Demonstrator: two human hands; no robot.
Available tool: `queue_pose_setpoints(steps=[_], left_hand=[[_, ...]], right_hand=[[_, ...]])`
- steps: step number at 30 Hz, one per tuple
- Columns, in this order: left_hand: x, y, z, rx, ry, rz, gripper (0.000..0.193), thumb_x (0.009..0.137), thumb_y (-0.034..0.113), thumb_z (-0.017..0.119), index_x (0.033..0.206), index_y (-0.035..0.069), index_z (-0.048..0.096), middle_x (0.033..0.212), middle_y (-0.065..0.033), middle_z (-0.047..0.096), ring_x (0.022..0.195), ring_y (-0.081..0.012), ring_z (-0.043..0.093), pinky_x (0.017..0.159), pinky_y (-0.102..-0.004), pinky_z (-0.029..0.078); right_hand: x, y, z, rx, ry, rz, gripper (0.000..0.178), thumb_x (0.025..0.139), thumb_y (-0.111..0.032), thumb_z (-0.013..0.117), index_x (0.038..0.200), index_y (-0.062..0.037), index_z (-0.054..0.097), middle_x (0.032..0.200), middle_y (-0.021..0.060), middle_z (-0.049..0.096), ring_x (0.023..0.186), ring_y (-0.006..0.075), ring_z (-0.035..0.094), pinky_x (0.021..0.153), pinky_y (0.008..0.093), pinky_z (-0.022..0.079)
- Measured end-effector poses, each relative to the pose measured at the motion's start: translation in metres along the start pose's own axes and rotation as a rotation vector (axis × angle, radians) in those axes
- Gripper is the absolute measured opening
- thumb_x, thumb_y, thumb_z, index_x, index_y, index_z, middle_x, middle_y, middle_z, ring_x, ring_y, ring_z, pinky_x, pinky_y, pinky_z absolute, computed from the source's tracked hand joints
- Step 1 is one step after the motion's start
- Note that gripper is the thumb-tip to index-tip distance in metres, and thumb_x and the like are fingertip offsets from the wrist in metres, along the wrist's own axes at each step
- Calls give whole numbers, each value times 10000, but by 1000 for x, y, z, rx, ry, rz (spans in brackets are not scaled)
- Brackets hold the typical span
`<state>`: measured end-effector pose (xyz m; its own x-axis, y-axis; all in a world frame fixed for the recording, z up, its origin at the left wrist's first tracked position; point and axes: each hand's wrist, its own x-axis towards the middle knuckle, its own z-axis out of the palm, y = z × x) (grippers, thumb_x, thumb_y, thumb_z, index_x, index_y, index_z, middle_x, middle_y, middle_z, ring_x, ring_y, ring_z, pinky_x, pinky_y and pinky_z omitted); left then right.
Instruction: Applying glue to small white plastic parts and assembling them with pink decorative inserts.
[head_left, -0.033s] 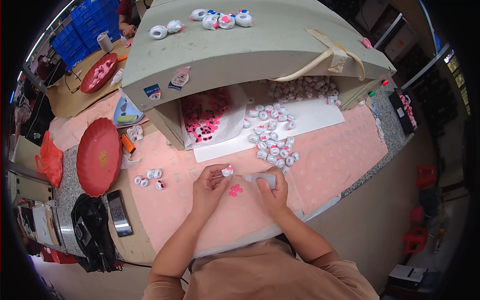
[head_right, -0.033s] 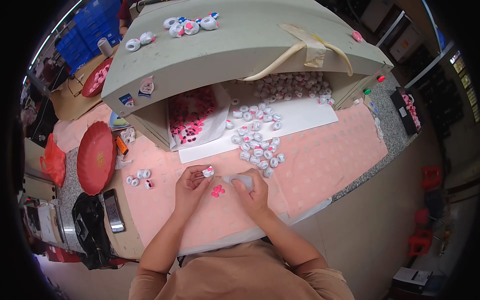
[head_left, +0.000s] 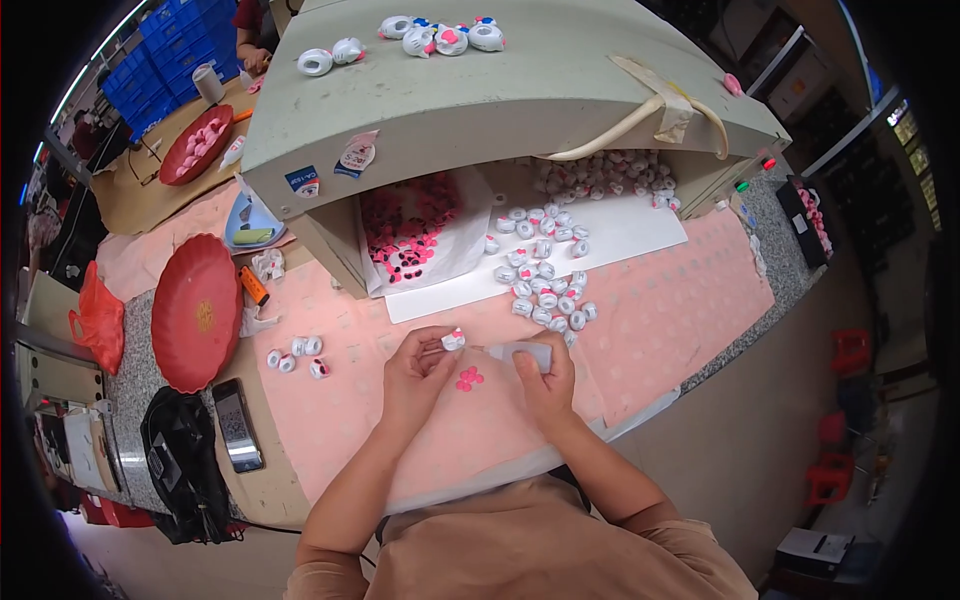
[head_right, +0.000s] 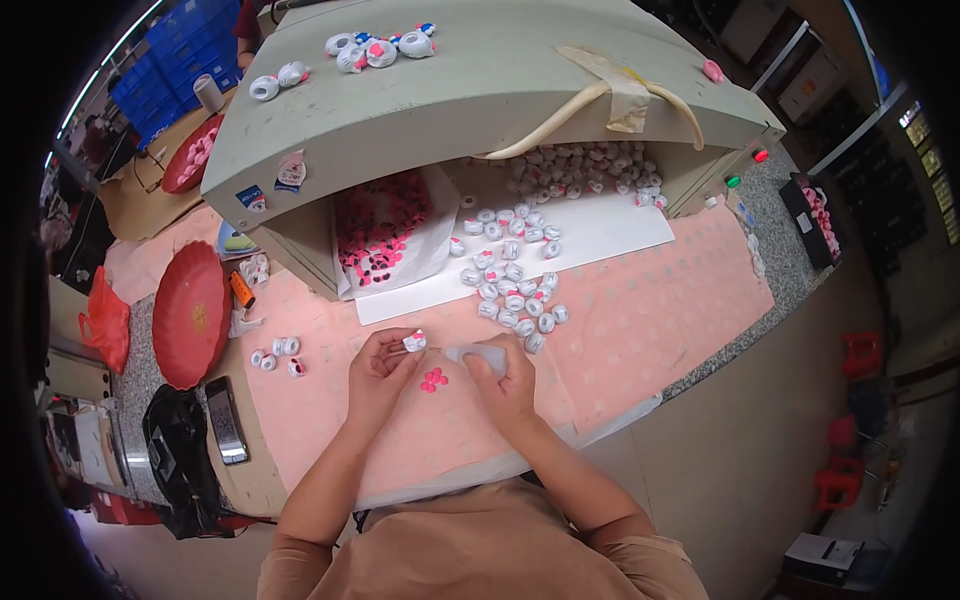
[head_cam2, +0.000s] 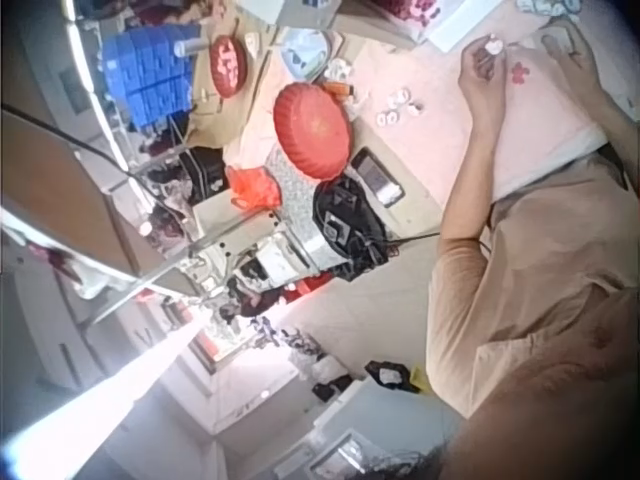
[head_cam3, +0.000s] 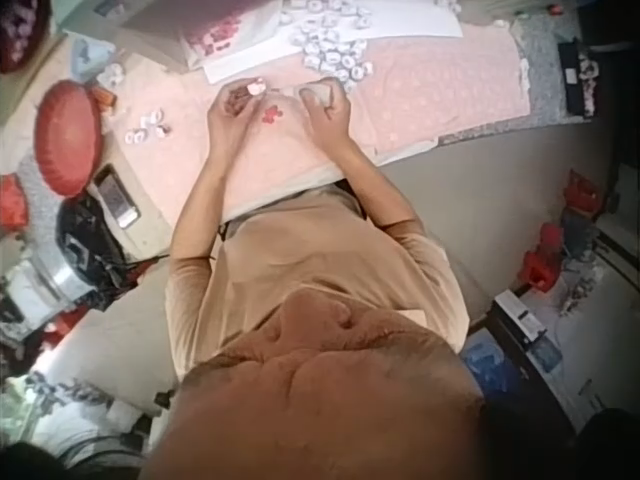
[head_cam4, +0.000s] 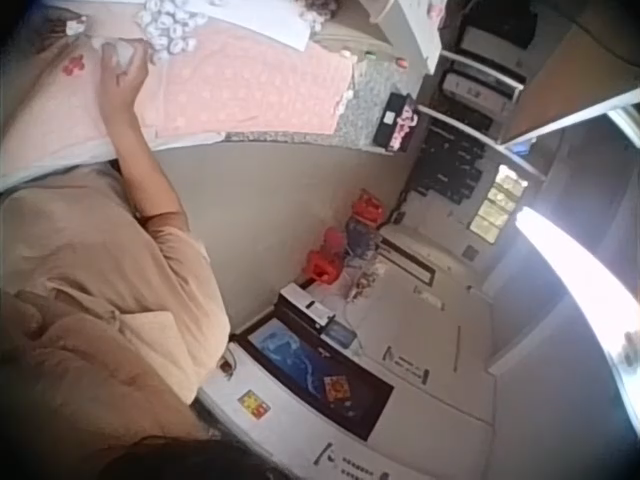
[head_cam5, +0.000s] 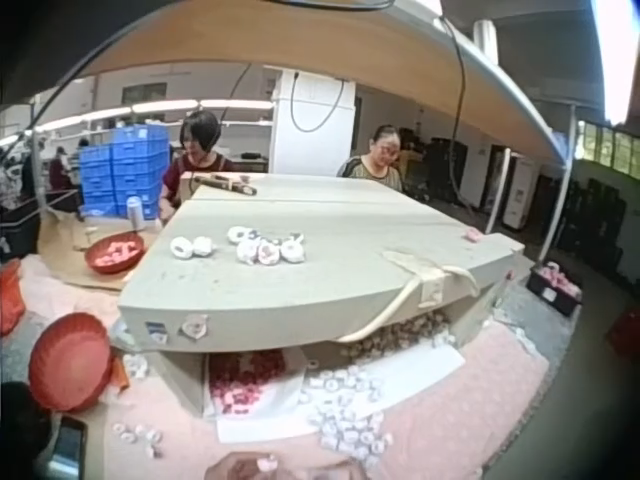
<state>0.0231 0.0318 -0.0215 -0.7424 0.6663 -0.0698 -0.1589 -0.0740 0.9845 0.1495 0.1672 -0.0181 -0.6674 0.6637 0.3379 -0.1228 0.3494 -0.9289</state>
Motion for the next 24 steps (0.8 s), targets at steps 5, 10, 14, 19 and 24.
queue_pose_setpoints(steps=[5,10,14,19,24], left_hand=[[5,7,-9,-111,28,-26,331,870,-18,616,1195,-11,550,1069,-80,616,969,-124,604,849,-255,524],[7,21,-25,-215,137,-40,363,895,48,606,1249,15,530,1076,-79,615,951,-150,623,885,-307,536],[8,22,-30,-240,162,-34,358,899,51,600,1248,17,530,1075,-73,605,948,-149,621,870,-311,546],[7,23,-31,-268,145,-17,377,890,39,612,1256,8,526,1083,-70,601,953,-138,615,863,-295,547],[1,15,-23,-69,-19,52,401,866,-10,627,1254,-8,525,1118,-85,624,1001,-137,613,879,-260,523]], right_hand=[[11,-4,-5,353,-127,326,150,888,-87,625,941,-37,493,867,42,589,813,86,569,695,252,478],[27,-28,-16,-191,-623,100,167,834,-47,662,917,-39,517,919,58,592,850,145,604,742,301,495],[34,-24,-12,-416,-785,-218,208,764,-55,703,947,-51,603,945,88,616,869,226,620,766,317,497],[36,-23,-13,-429,-794,-203,213,764,-31,686,961,-45,606,949,95,636,840,224,632,752,318,511],[28,-34,-11,230,-380,466,55,900,-53,607,919,-14,574,908,76,641,799,143,625,721,287,522]])
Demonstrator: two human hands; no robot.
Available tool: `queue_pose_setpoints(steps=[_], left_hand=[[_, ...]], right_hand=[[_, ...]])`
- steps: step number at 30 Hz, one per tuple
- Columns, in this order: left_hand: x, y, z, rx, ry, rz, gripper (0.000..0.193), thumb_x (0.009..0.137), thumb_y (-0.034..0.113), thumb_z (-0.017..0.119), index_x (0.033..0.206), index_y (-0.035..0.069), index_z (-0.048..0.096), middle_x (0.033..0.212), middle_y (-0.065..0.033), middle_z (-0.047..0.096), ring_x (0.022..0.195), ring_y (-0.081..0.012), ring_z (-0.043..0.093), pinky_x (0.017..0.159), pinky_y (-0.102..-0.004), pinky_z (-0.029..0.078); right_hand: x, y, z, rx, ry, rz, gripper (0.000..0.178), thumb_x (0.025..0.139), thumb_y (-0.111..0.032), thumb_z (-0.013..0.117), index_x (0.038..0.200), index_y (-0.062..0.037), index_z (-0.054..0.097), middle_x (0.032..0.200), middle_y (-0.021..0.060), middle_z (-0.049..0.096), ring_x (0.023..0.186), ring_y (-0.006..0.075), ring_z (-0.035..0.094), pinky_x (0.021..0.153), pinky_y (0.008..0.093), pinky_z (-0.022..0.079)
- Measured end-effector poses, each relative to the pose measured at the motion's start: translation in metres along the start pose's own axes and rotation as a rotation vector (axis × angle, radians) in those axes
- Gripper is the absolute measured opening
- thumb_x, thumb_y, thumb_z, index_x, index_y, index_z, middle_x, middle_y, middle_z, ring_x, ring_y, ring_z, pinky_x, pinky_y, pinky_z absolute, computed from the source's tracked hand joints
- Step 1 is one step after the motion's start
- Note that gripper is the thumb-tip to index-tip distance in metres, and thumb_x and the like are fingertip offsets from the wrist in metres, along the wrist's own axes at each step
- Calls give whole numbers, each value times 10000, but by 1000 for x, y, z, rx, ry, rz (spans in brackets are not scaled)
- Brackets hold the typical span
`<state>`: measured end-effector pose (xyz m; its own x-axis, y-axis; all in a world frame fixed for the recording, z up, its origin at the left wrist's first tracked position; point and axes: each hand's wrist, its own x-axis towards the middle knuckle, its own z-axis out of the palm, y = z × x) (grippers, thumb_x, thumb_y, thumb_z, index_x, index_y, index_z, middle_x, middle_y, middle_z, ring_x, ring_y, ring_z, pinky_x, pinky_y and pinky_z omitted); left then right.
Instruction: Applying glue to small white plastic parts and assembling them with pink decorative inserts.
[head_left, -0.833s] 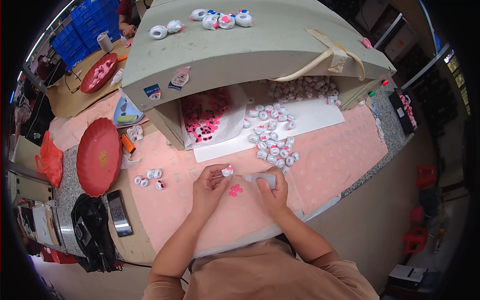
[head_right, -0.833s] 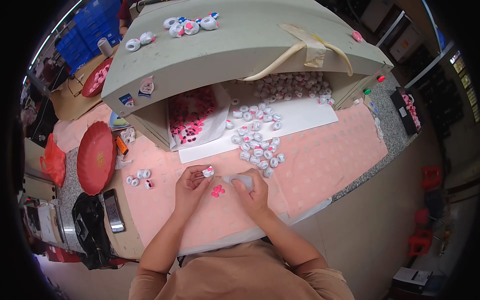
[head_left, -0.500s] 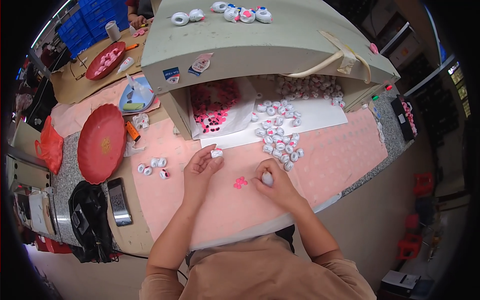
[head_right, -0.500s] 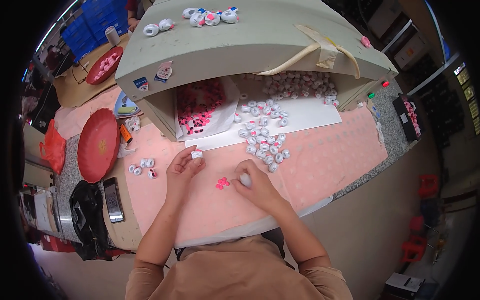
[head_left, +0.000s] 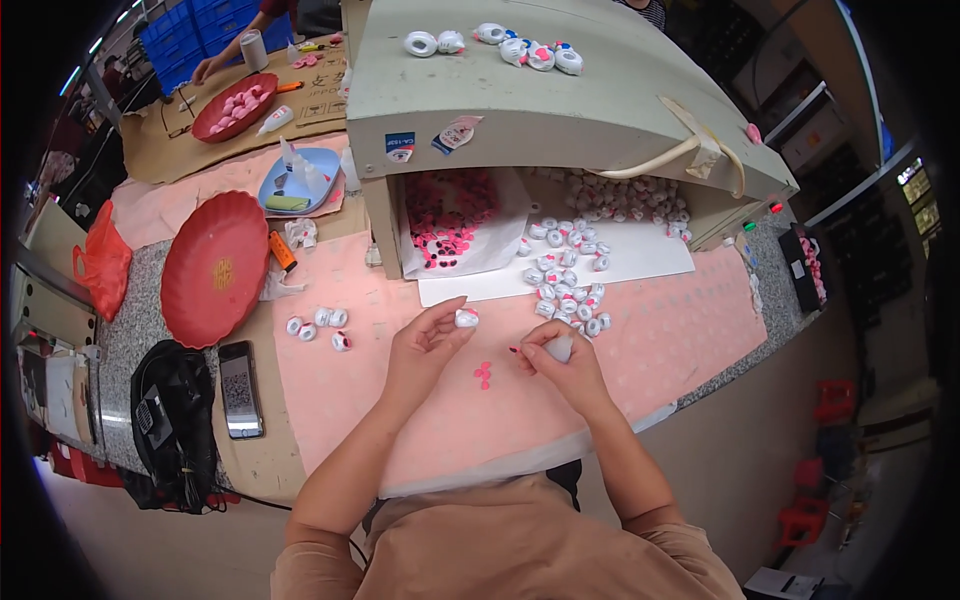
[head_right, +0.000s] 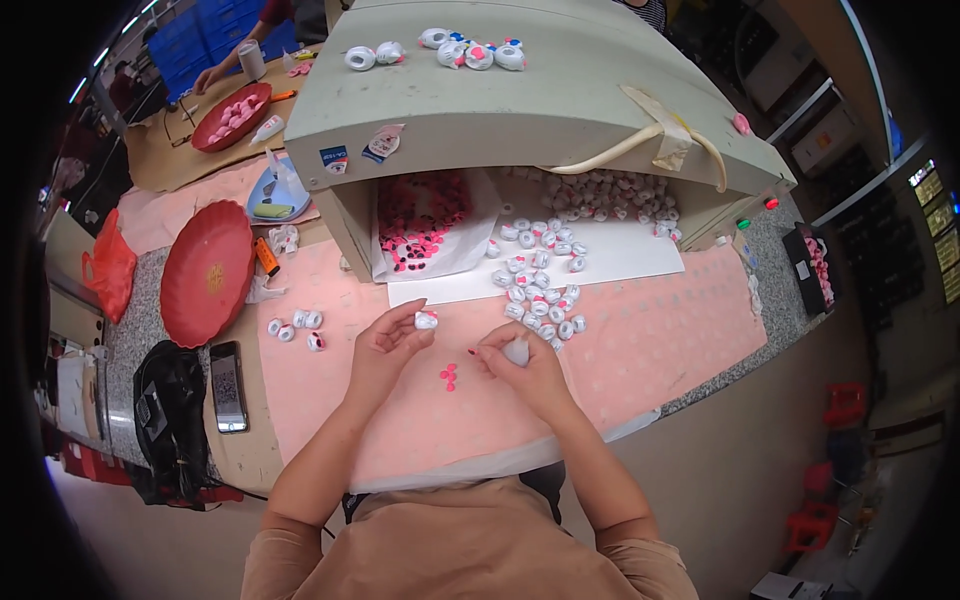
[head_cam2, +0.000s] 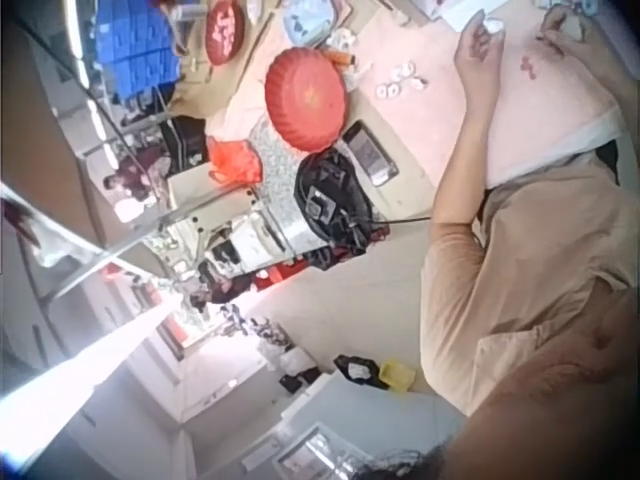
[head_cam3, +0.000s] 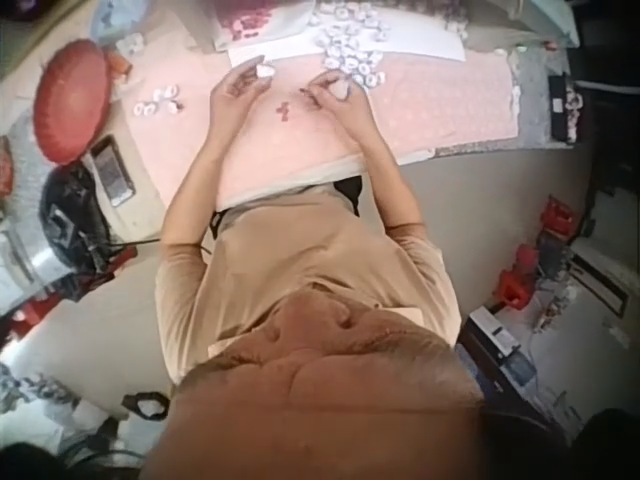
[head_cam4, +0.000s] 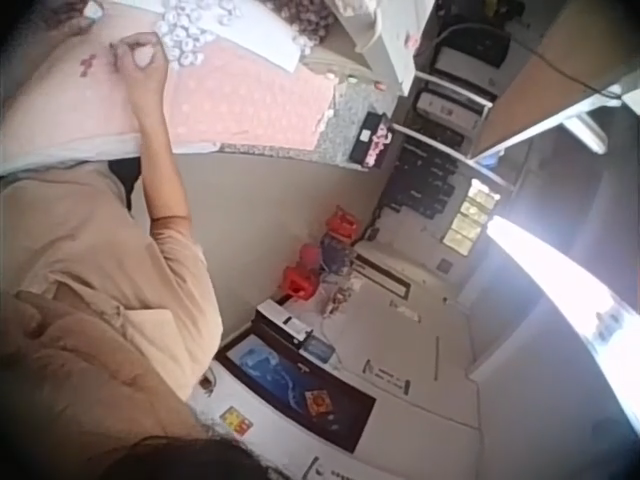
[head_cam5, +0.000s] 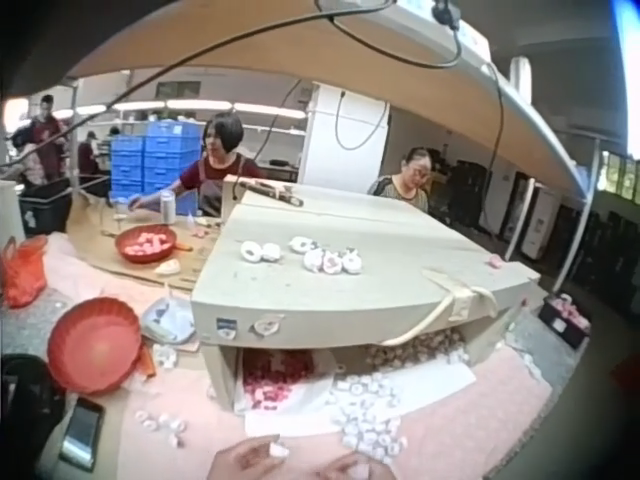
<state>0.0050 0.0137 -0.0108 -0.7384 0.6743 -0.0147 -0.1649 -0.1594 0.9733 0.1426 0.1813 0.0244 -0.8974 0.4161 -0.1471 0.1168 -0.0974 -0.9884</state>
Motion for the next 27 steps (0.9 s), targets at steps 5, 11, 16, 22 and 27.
queue_pose_setpoints(steps=[5,11,16,22,27], left_hand=[[-7,-3,11,8,-67,23,369,867,-15,625,1228,-1,549,1108,-107,636,1027,-154,618,880,-271,524],[-10,-3,13,27,-140,-25,370,863,-9,631,1226,15,568,1128,-115,623,1000,-160,633,842,-278,545],[-11,-4,14,116,-167,59,372,859,-6,635,1226,37,594,1137,-104,612,977,-151,632,823,-279,555],[-12,2,14,126,-214,94,365,862,-18,624,1223,39,599,1132,-88,603,967,-147,626,821,-275,559],[-12,2,17,105,-198,97,355,857,-30,627,1208,17,600,1134,-84,597,962,-151,622,826,-271,557]], right_hand=[[-4,-5,10,323,-54,103,76,889,-36,615,949,-33,568,907,76,641,798,148,623,716,299,515],[-2,-3,10,378,-107,216,67,890,-61,622,938,-42,579,873,55,626,791,137,605,731,293,505],[-1,-3,13,360,-91,233,73,882,-58,630,921,-34,573,850,50,618,774,136,597,727,291,502],[-1,1,13,319,-65,212,82,876,-41,630,898,-37,551,841,56,615,762,139,599,715,290,505],[0,12,12,306,-53,161,115,871,-44,644,926,-32,544,888,68,627,779,128,616,704,268,518]])
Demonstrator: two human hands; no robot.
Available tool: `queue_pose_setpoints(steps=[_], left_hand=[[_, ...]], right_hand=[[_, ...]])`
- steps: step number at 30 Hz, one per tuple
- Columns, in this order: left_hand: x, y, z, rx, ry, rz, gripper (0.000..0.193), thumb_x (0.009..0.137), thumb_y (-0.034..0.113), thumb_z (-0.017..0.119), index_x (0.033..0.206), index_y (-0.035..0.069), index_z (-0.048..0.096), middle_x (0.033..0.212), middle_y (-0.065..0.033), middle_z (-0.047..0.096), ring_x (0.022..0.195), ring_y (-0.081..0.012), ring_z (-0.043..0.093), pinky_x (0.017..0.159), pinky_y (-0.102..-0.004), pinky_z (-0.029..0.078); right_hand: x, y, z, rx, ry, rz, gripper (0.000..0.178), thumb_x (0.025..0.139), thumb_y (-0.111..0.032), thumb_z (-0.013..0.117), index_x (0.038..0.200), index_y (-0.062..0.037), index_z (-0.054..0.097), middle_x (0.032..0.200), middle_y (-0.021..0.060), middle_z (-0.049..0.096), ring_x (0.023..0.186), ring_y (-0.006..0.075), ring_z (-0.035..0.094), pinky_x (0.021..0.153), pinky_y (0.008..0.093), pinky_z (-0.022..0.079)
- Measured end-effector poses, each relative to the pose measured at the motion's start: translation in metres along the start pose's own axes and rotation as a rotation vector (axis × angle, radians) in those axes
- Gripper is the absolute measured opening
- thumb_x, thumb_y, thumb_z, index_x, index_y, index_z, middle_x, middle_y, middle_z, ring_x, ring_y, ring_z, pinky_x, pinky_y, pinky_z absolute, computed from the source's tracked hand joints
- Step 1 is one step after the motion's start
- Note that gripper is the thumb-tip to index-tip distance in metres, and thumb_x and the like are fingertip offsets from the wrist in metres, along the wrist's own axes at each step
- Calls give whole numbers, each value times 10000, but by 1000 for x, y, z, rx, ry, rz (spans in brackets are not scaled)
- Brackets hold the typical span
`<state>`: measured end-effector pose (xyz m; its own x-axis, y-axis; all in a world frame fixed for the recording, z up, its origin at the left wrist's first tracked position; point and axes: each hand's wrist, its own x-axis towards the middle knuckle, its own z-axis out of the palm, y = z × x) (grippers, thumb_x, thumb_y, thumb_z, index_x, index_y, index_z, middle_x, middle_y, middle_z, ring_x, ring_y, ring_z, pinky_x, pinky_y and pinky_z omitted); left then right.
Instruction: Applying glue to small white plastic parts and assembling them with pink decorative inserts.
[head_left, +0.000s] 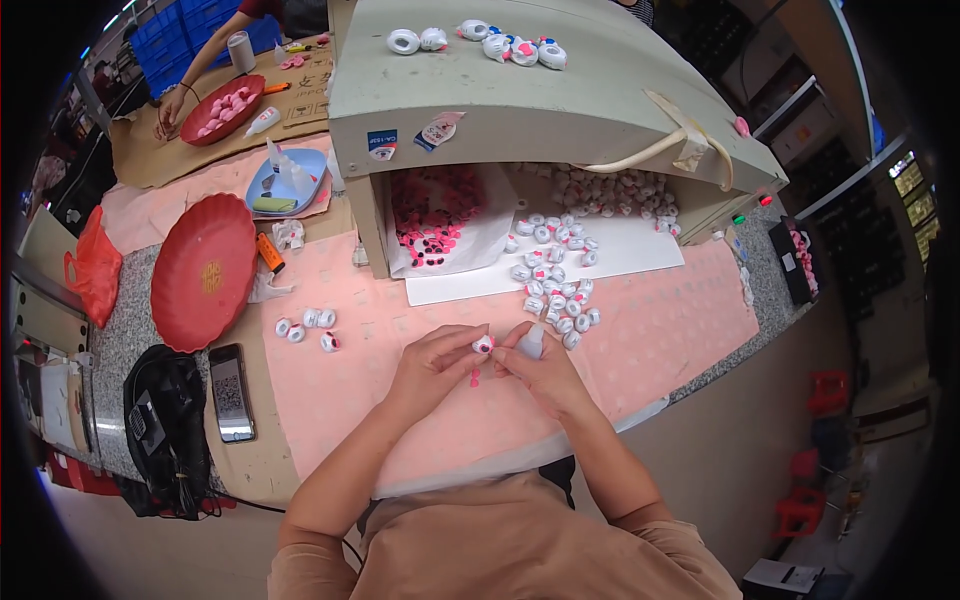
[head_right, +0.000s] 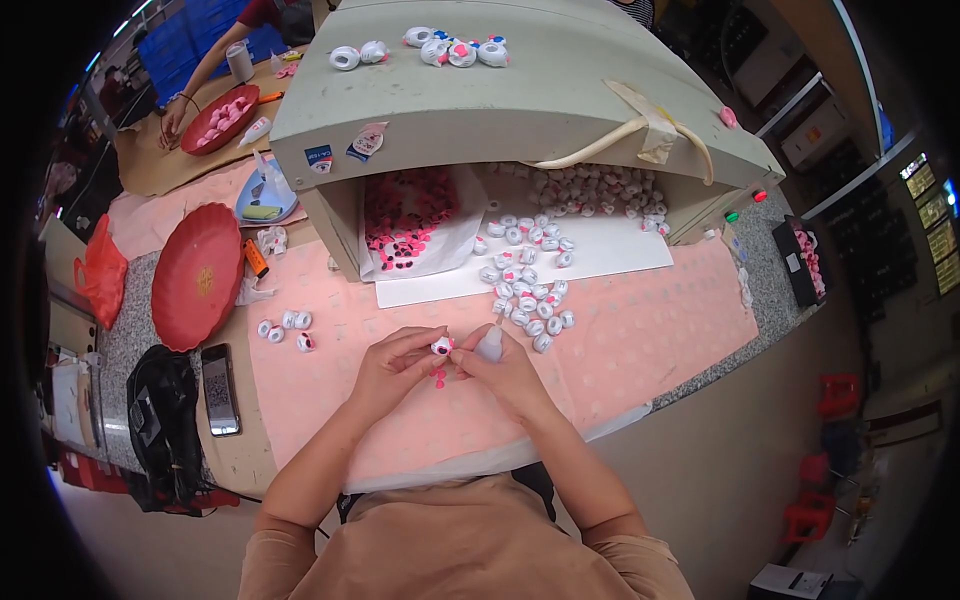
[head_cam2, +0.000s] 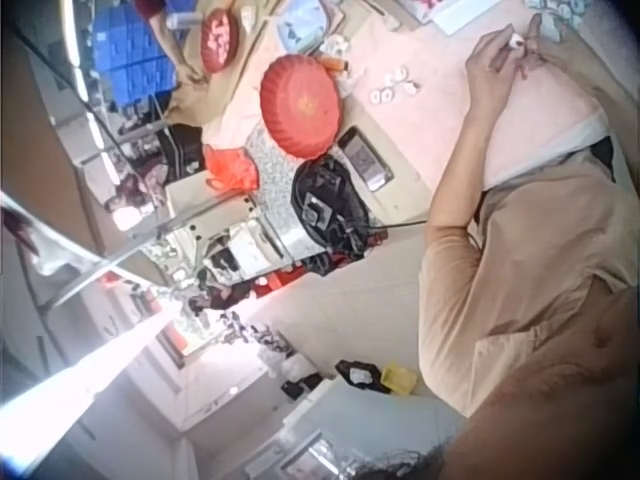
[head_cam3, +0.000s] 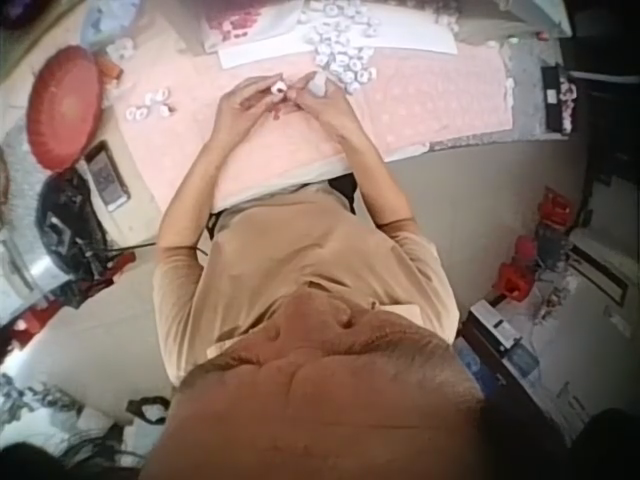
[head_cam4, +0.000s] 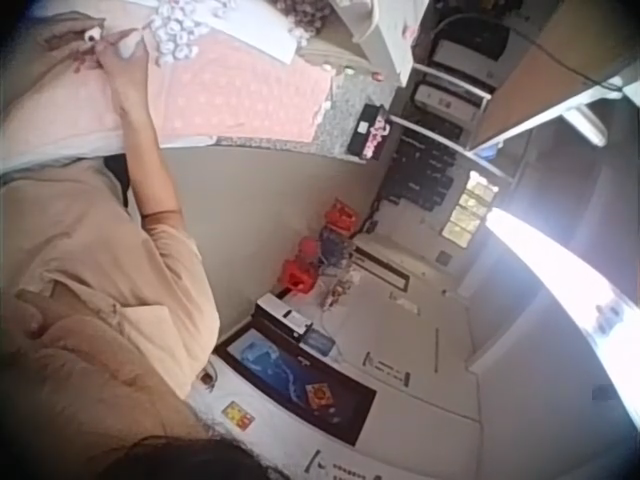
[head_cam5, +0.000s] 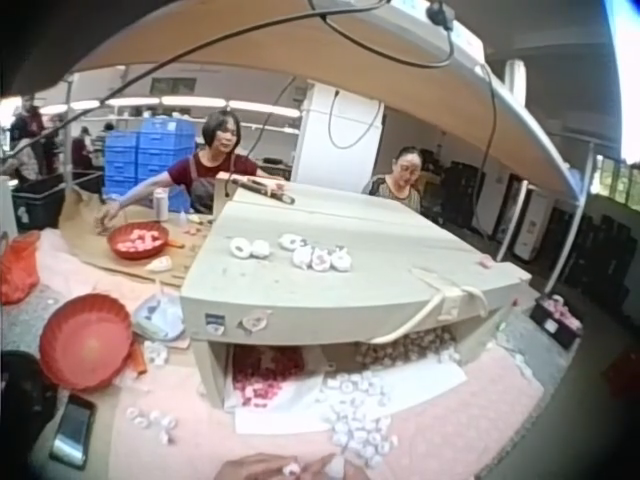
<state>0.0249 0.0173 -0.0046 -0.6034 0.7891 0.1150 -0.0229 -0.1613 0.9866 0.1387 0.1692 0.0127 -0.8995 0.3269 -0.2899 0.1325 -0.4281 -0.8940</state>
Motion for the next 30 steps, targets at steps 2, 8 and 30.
queue_pose_setpoints(steps=[2,8,30], left_hand=[[0,-2,-1,-92,-1,-29,337,866,-24,622,1201,11,602,1130,-81,603,948,-144,621,815,-272,554],[1,4,1,-320,-26,-193,284,906,12,588,1190,5,600,1089,-73,635,864,-116,608,751,-263,523],[-38,48,-92,796,526,1,294,828,4,636,1121,31,633,1035,-116,586,864,-196,586,765,-296,482]], right_hand=[[0,2,3,14,11,-15,125,869,-43,648,929,-35,539,887,64,623,779,126,615,705,268,518],[0,4,11,-232,84,-263,165,864,-33,656,988,-26,547,919,63,610,800,131,623,728,262,513],[-16,-12,-38,-285,145,-56,270,941,-181,570,1153,-16,568,880,49,625,694,92,576,641,232,490]])
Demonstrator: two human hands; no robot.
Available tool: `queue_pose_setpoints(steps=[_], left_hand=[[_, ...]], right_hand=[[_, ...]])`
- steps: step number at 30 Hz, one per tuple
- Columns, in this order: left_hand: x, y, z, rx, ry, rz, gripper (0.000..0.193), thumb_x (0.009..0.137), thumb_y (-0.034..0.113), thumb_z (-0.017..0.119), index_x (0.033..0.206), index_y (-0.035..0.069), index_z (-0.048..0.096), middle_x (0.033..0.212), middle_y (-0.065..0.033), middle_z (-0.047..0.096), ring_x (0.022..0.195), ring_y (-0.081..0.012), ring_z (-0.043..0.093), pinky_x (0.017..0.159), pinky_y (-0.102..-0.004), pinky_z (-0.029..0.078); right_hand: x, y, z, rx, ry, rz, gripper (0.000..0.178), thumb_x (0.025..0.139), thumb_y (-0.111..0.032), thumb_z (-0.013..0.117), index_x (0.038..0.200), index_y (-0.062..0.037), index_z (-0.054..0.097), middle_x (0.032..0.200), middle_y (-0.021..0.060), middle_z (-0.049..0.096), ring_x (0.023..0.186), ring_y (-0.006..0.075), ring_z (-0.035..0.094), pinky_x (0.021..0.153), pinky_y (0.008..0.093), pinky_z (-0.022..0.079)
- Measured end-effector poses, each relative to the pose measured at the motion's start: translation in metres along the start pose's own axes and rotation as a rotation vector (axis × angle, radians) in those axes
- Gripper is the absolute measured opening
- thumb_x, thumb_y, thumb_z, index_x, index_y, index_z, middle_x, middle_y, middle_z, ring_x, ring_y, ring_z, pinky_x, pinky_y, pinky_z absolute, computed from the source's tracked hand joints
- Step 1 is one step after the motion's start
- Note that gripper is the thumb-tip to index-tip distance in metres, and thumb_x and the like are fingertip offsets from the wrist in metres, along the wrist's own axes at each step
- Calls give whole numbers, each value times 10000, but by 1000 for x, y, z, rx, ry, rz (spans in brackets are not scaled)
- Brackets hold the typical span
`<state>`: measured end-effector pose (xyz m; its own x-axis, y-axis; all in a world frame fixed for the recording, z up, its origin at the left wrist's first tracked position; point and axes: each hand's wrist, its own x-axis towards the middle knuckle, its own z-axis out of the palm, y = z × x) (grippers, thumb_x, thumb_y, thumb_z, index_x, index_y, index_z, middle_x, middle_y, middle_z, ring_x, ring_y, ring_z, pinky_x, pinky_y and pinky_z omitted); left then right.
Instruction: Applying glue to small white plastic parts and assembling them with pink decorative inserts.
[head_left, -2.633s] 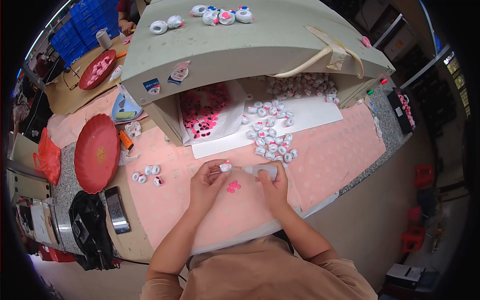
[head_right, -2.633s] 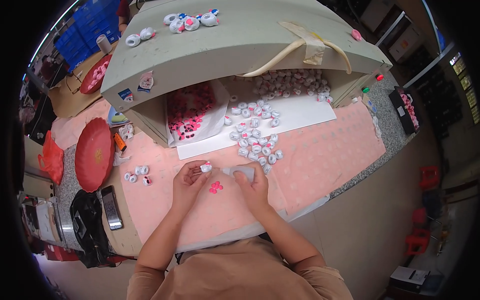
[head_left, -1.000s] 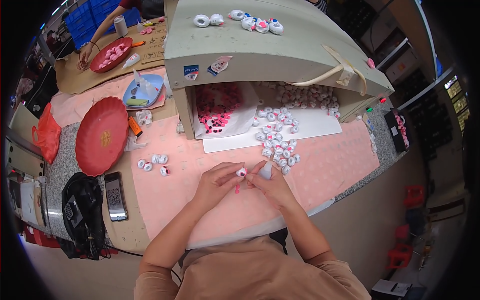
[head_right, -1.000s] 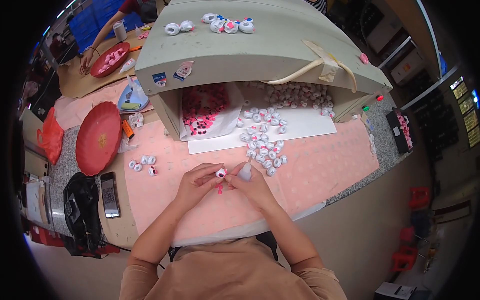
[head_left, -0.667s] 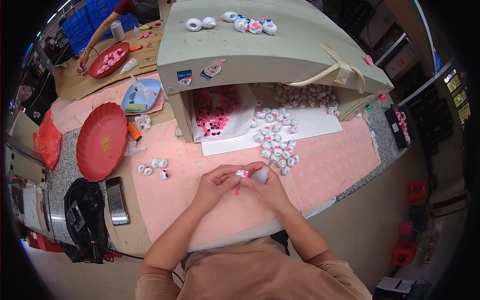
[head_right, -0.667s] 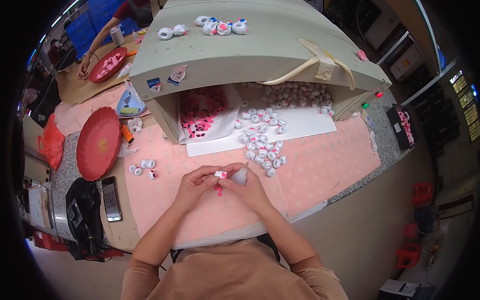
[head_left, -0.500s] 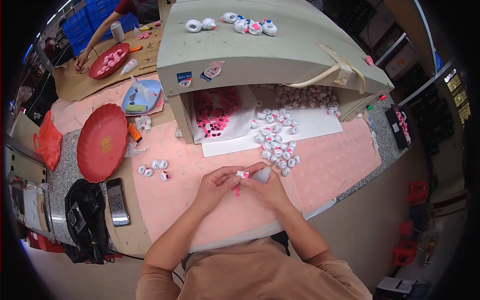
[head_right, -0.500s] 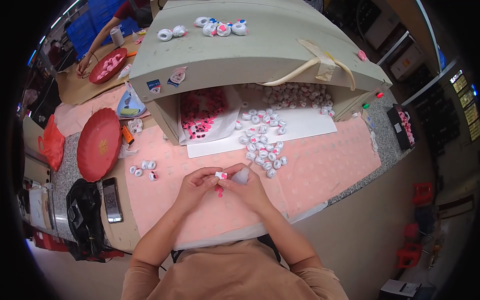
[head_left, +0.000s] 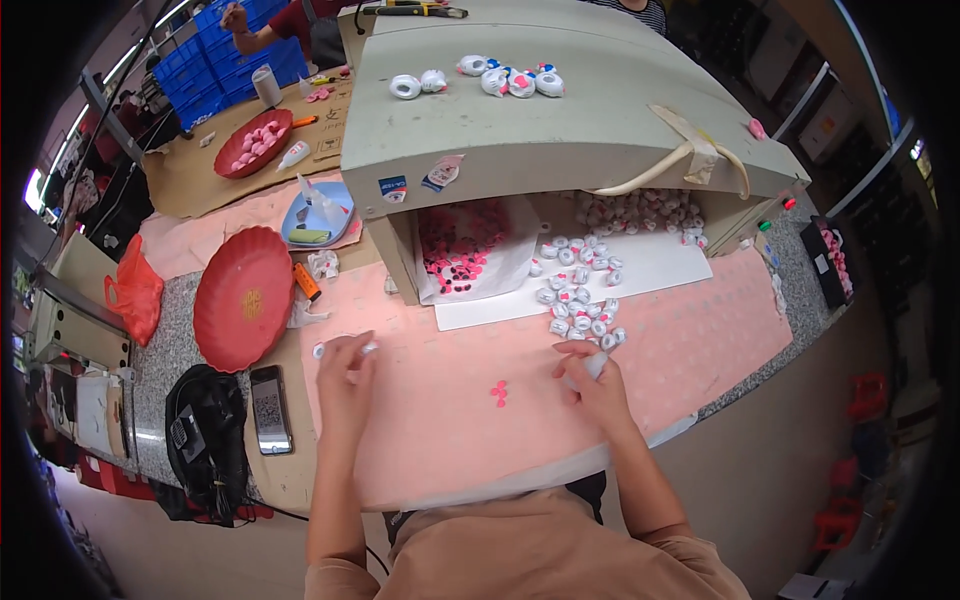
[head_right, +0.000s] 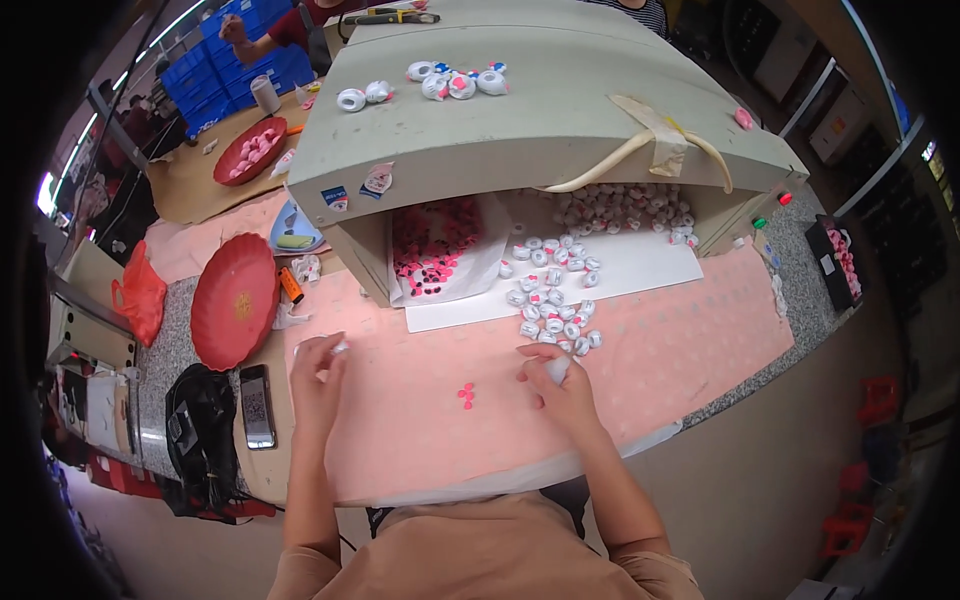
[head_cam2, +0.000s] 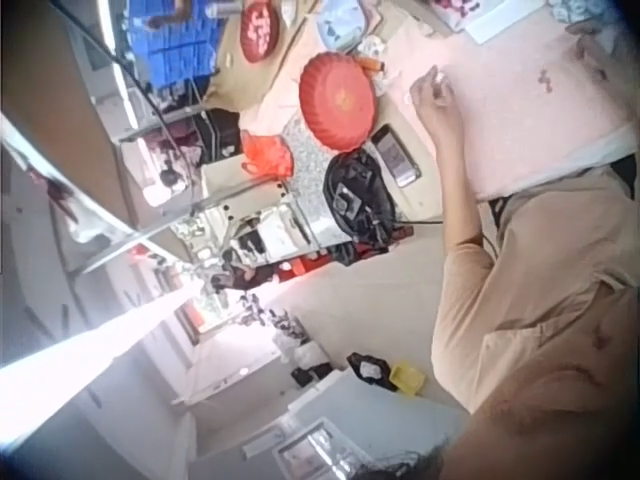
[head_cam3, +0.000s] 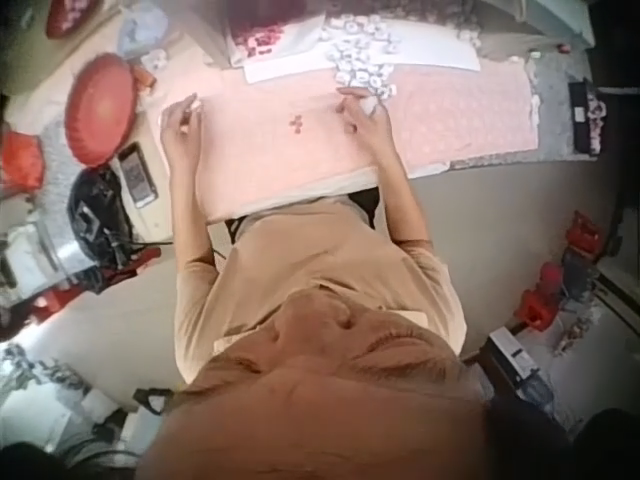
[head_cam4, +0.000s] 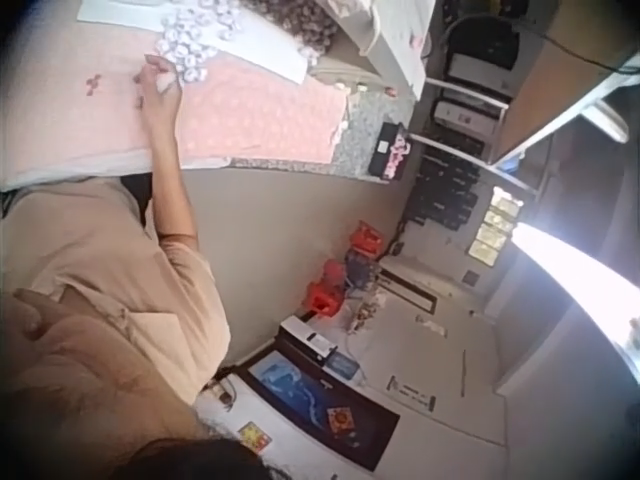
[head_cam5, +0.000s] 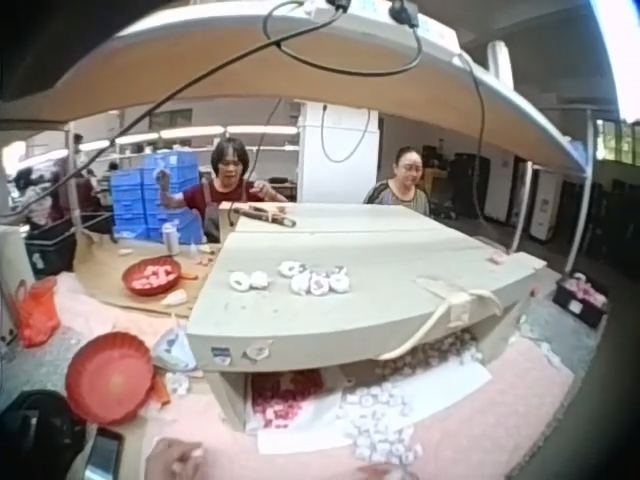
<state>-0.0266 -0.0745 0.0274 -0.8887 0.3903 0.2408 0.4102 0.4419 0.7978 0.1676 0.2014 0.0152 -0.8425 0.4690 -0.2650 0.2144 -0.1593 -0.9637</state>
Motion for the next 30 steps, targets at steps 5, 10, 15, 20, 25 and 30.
queue_pose_setpoints(steps=[5,10,15,20,25,30], left_hand=[[15,29,27,180,33,266,311,818,33,654,1127,25,617,1051,-165,574,968,-332,548,859,-391,448],[32,83,138,-252,-560,409,294,829,30,613,1123,15,617,1137,-175,574,1065,-346,541,918,-375,439],[38,83,186,-130,-610,587,249,796,11,634,1044,11,624,1037,-157,574,943,-341,572,835,-380,477],[24,74,168,-238,-495,315,121,846,11,614,965,12,594,996,-89,565,838,-161,594,684,-277,505],[18,59,114,-1005,-505,-466,248,977,179,512,1114,-11,593,910,-52,638,688,-111,603,656,-223,532],[3,49,95,-985,-518,-480,341,915,36,573,1253,2,534,1031,-57,636,827,-104,623,769,-246,558]], right_hand=[[7,36,-12,0,154,-291,243,883,-62,630,1098,-38,519,954,57,623,761,77,567,630,204,475],[-9,26,-21,179,154,-309,236,854,25,634,1061,2,524,1049,84,633,932,111,603,782,256,506],[-10,41,-21,12,219,-330,255,893,-68,625,1132,-29,545,899,31,597,790,80,562,689,230,482],[-17,41,-8,274,191,-310,190,939,-140,577,1098,-53,520,826,-7,538,720,41,490,606,205,426],[-8,28,6,377,223,-335,124,904,-102,627,987,-78,537,796,-62,478,694,15,424,578,195,360],[1,32,24,246,338,-404,67,920,-98,576,953,-54,539,751,-37,479,663,38,412,569,217,362]])
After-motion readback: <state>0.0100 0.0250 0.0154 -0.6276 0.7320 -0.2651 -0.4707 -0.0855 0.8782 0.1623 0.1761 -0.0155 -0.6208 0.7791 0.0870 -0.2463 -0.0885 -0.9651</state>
